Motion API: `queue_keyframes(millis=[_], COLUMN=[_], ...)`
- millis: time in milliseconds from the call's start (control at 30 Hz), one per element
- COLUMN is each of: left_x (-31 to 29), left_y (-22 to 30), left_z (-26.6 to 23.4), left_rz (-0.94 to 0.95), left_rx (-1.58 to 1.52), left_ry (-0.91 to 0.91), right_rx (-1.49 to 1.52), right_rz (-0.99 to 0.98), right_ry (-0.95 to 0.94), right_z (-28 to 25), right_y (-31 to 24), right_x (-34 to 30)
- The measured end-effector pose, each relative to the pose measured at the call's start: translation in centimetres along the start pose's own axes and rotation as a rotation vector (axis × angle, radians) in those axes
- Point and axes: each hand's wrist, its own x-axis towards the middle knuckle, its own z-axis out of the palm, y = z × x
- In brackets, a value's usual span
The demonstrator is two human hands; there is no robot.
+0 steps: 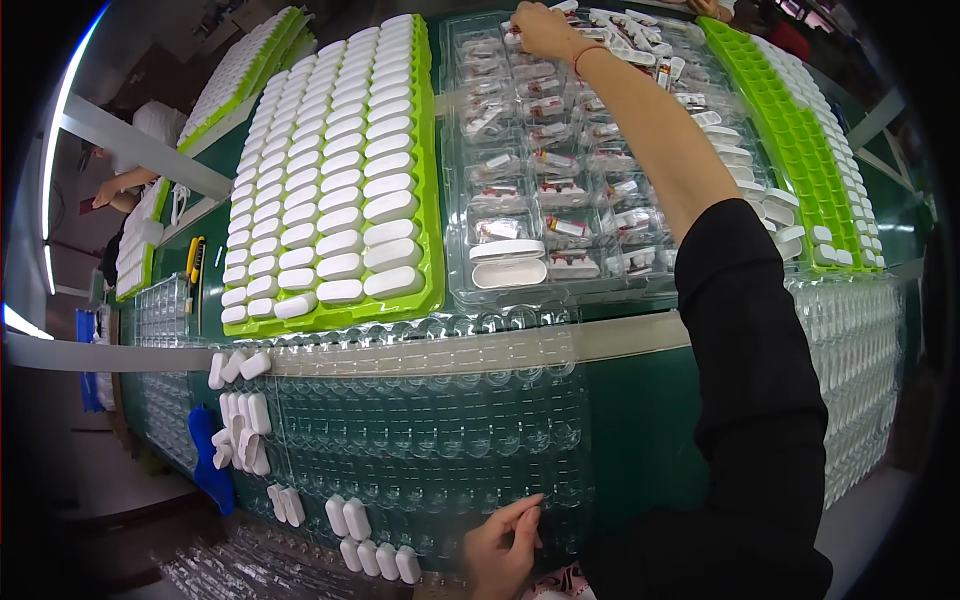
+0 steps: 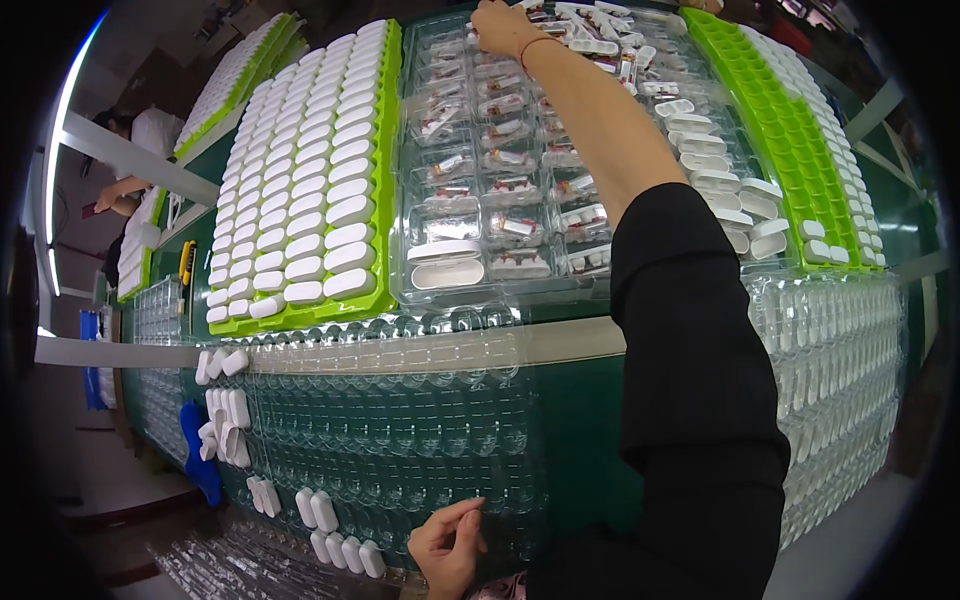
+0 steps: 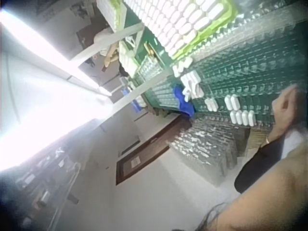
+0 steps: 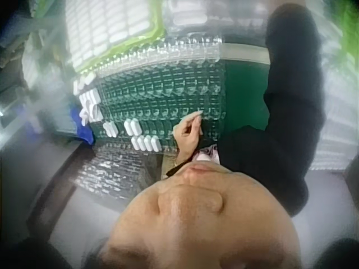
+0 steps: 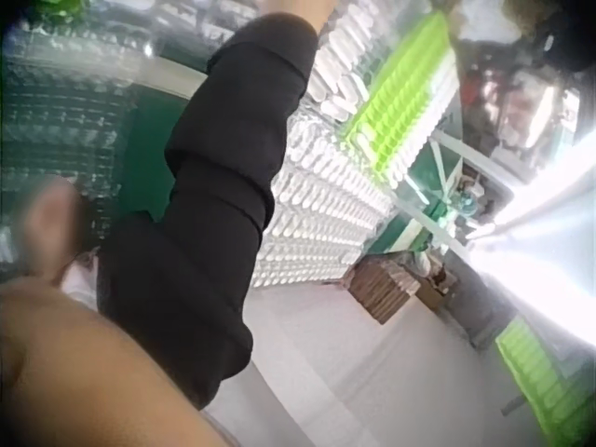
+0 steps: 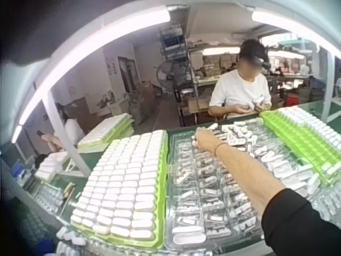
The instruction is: The person repeatedly picks up small white electronic components from a tray and places them into white charging cases. They then close the cases and place them into a green plastic tray on the table. The process is repeated continuously throughout the video.
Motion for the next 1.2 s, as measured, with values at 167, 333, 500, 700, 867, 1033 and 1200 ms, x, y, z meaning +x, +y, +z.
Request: queue_keyframes(millis=[167,333,500,700,867,1033,1200], left_x=[-0.8,-0.7,-0.2,-0.2,0.0,-0.9,-2.9], left_y=[0.4,0.1,-0.6,-0.7,-0.5,-0.8,-0.2], left_z=[-0.1,0.0,0.0,0.3,0.2,-0.9,-1.4], left_rz=[0.035,0.041,0.058,0.011,-0.005,0.027,0.067], left_rx=[-0.002,-0.024,0.014,-0.077,-0.058,-0.081,-0.141], left_ry=[0.017,0.011,0.019,0.027,0.019,-0.046,-0.092], right_rx=[0.032,0.046,-0.034,-0.124,-0.08,0.05,0.427], right_rz=[0.035,0.01,0.142,0.021,0.017,-0.039,-0.032], right_ry=[-0.045,-0.259,-0.383,-0.155,0.11,-0.08,-0.557], right_z=[-1.1,-3.7,-4.1,-3.3,-5.1,-10.2,-19.3], right_y=[-2.2,-2.3,-4.1,-3.7,-5.0,-5.8,-9.7], right_x=[-0.3,0.2,0.2,-1.5,-3.3,-7.3,-17.5])
